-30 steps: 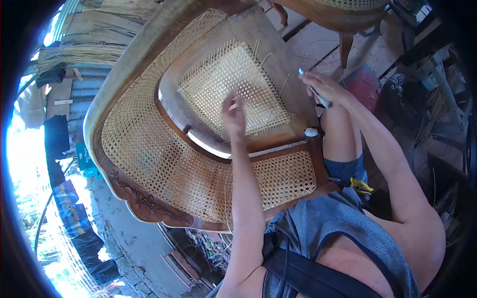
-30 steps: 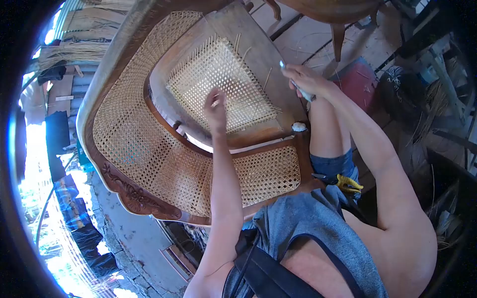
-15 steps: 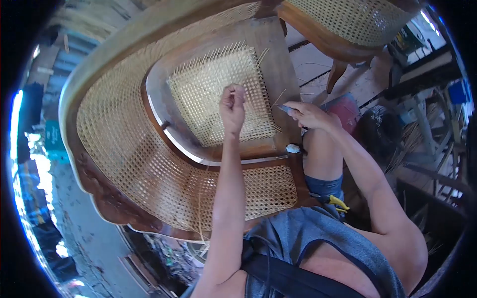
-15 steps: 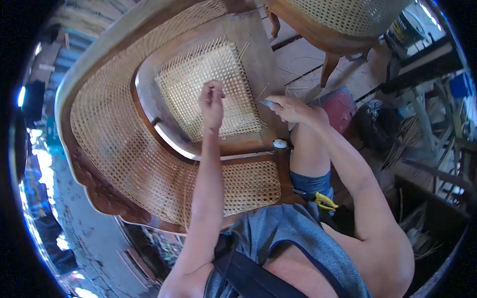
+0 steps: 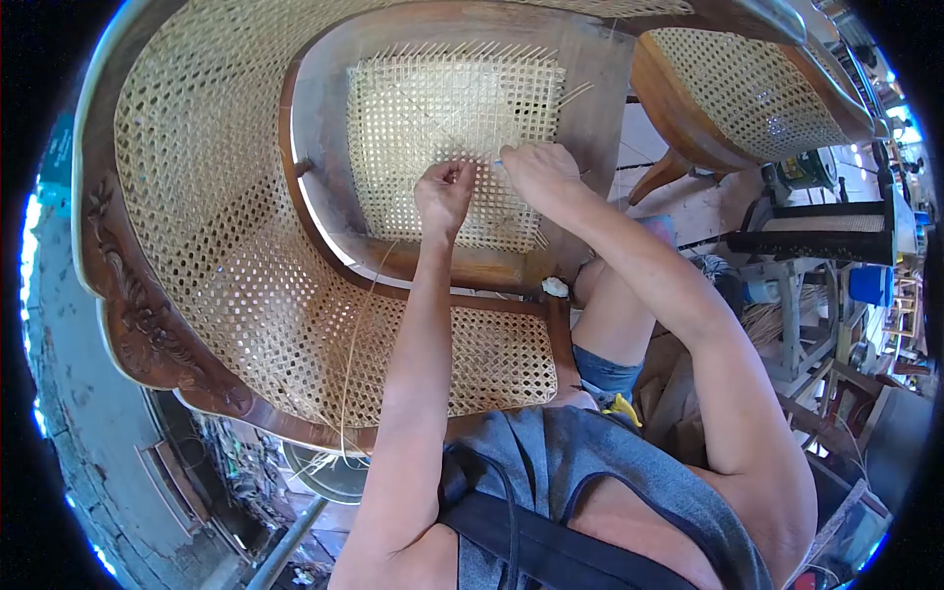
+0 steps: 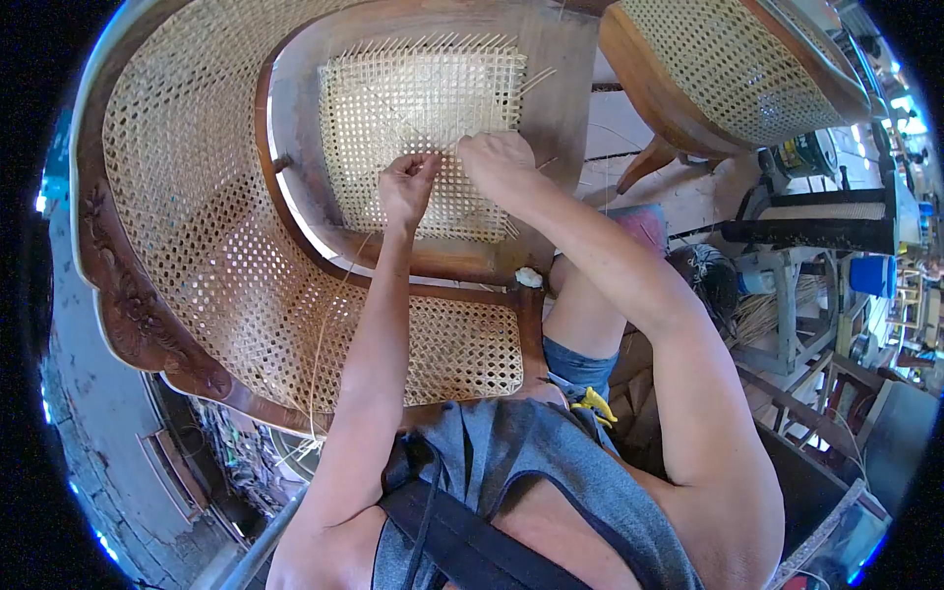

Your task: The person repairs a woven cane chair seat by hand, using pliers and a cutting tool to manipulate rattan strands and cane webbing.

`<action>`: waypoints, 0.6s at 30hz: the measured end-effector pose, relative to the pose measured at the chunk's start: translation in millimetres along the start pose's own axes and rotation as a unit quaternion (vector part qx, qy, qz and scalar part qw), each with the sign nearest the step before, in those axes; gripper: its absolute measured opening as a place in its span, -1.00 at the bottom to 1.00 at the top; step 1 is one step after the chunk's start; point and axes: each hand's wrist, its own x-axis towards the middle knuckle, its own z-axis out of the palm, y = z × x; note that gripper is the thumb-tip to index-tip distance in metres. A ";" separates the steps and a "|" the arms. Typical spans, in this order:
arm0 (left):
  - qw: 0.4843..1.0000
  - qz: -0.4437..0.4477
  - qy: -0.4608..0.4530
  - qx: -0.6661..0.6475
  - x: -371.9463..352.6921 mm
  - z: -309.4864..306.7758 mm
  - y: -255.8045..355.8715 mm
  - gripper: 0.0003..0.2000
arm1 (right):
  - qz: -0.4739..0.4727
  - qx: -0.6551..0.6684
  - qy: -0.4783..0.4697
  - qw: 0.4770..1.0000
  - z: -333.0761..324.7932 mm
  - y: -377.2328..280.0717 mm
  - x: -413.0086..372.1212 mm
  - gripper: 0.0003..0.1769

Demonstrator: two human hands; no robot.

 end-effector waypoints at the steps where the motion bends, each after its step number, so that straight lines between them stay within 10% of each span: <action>1: 1.000 -0.004 0.002 -0.004 2.9 2.7 -6.1 -0.77 | -0.003 -0.004 -0.004 1.000 -1.6 -2.5 0.6 -0.81; 18: 0.990 0.046 -0.057 0.123 7.7 6.8 12.5 -0.75 | 0.020 0.071 -0.082 0.994 -11.2 17.9 35.6 -0.78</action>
